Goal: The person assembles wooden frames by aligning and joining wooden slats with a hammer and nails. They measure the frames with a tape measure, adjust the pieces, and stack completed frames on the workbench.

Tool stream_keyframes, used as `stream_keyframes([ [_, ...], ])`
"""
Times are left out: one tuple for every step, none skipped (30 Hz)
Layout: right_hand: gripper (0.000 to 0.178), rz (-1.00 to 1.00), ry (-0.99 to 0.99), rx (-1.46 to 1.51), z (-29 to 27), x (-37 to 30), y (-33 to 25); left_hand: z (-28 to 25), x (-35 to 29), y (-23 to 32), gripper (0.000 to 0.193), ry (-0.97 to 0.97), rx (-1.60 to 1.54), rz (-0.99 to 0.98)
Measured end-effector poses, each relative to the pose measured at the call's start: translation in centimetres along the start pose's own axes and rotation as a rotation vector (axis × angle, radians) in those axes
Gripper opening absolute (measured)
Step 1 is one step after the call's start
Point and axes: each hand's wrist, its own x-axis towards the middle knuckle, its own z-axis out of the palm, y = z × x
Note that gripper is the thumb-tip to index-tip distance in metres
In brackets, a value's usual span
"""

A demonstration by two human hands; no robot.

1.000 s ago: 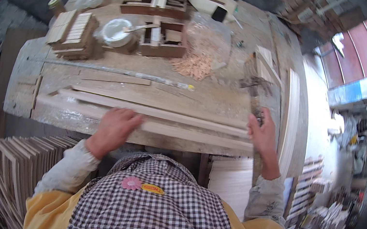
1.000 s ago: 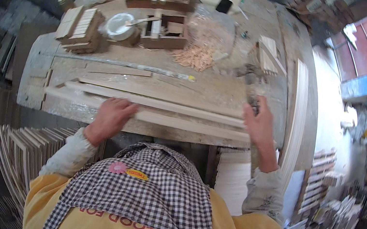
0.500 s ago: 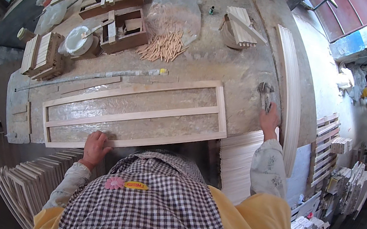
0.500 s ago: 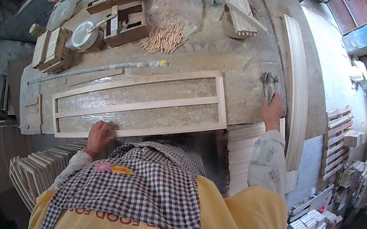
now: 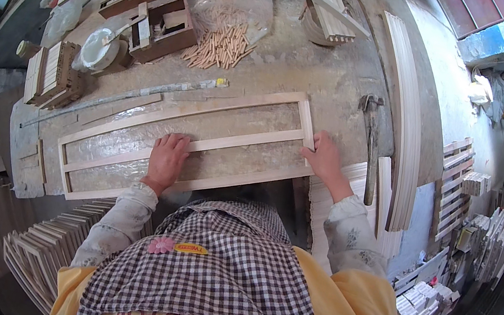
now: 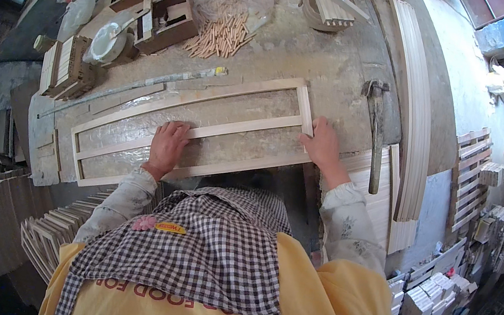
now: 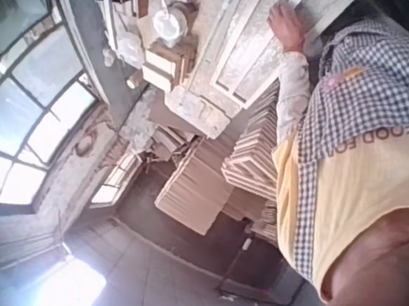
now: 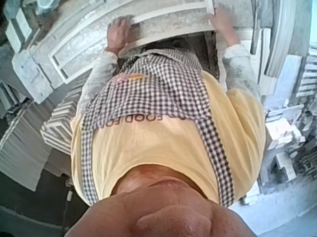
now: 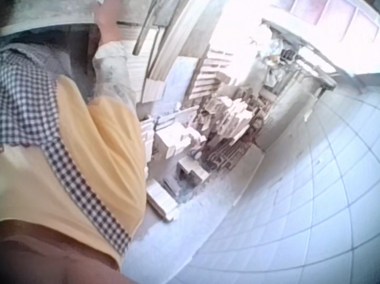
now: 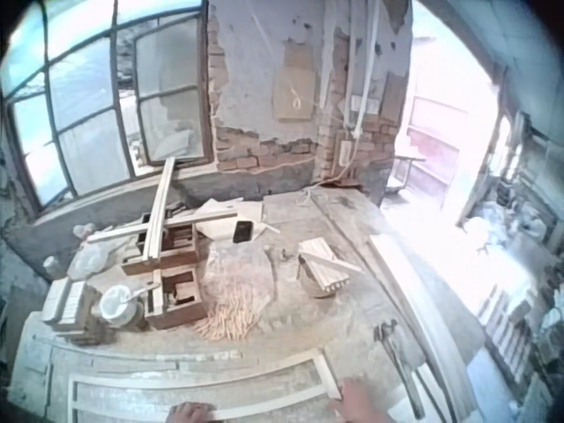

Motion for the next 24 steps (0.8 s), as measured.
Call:
stream_keyframes([
  [0.035,0.053,-0.084,0.054,-0.4,0.3,-0.1,-0.2,0.0,-0.1,0.043,-0.04,-0.024,-0.017],
  [0.034,0.104,-0.169,0.107,-1.3,0.5,-0.7,-0.3,-0.1,-0.3,0.041,-0.08,-0.047,-0.036],
  [0.033,0.155,-0.253,0.161,-2.0,0.8,-1.1,-0.4,-0.5,-0.6,0.04,-0.058,-0.103,-0.037],
  [0.032,0.188,-0.319,0.304,-2.5,0.9,-0.9,-0.7,-0.9,-0.8,0.039,-0.039,-0.16,-0.029],
  [0.031,0.22,-0.384,0.447,-2.9,1.0,-0.6,-0.8,-1.1,-0.8,0.038,-0.019,-0.217,-0.022],
  [0.03,0.25,-0.448,0.592,-3.2,0.9,-0.4,-0.9,-1.4,-0.7,0.037,0.004,-0.218,0.0],
  [0.03,0.315,-0.577,0.789,-3.6,0.9,-0.7,-1.8,-1.4,-0.3,0.036,0.03,-0.218,0.018],
  [0.031,0.379,-0.707,0.987,-4.2,0.8,-1.2,-2.4,-1.5,0.0,0.035,0.056,-0.217,0.037],
  [0.031,0.442,-0.836,1.185,-4.4,0.7,-1.5,-2.5,-1.8,0.2,0.035,0.047,-0.221,0.022],
  [0.029,0.475,-0.898,1.29,-4.3,0.5,-1.5,-2.8,-1.9,0.3,0.036,0.037,-0.224,0.012],
  [0.026,0.508,-0.96,1.395,-4.3,0.2,-1.6,-2.9,-2.0,0.3,0.037,0.027,-0.226,0.0],
  [0.024,0.54,-1.022,1.499,-4.2,0.0,-1.7,-2.8,-2.0,0.2,0.038,0.021,-0.235,0.006],
  [0.024,0.556,-0.978,1.408,-3.9,-0.1,-1.8,-2.7,-2.2,0.0,0.039,0.013,-0.244,0.007],
  [0.024,0.571,-0.934,1.317,-3.6,-0.3,-1.9,-2.5,-2.3,-0.1,0.041,0.005,-0.252,0.008],
  [0.024,0.585,-0.889,1.226,-3.3,-0.4,-1.9,-2.3,-2.4,-0.3,0.041,0.006,-0.241,0.016],
  [0.023,0.592,-0.865,1.203,-3.1,-0.5,-1.9,-2.2,-2.5,-0.3,0.042,0.009,-0.233,0.023],
  [0.022,0.599,-0.84,1.181,-2.8,-0.7,-1.8,-2.1,-2.5,-0.3,0.042,0.01,-0.225,0.03],
  [0.021,0.606,-0.816,1.159,-2.7,-0.8,-1.8,-2.0,-2.6,-0.4,0.042,0.001,-0.223,0.025],
  [0.021,0.599,-0.807,1.153,-2.6,-0.9,-1.9,-2.0,-2.7,-0.3,0.042,-0.007,-0.221,0.019],
  [0.021,0.592,-0.799,1.147,-2.7,-0.9,-2.1,-2.0,-2.7,-0.3,0.043,-0.016,-0.22,0.013],
  [0.021,0.585,-0.791,1.142,-2.7,-0.9,-2.2,-1.9,-2.7,-0.2,0.042,-0.01,-0.216,0.012],
  [0.022,0.584,-0.778,1.133,-2.6,-0.9,-2.2,-2.0,-2.6,-0.1,0.042,-0.004,-0.212,0.013],
  [0.023,0.584,-0.766,1.125,-2.5,-0.9,-2.1,-2.0,-2.5,0.0,0.042,0.001,-0.208,0.013],
  [0.023,0.583,-0.753,1.117,-2.3,-0.9,-2.0,-2.0,-2.5,0.0,0.042,0.001,-0.211,0.016],
])
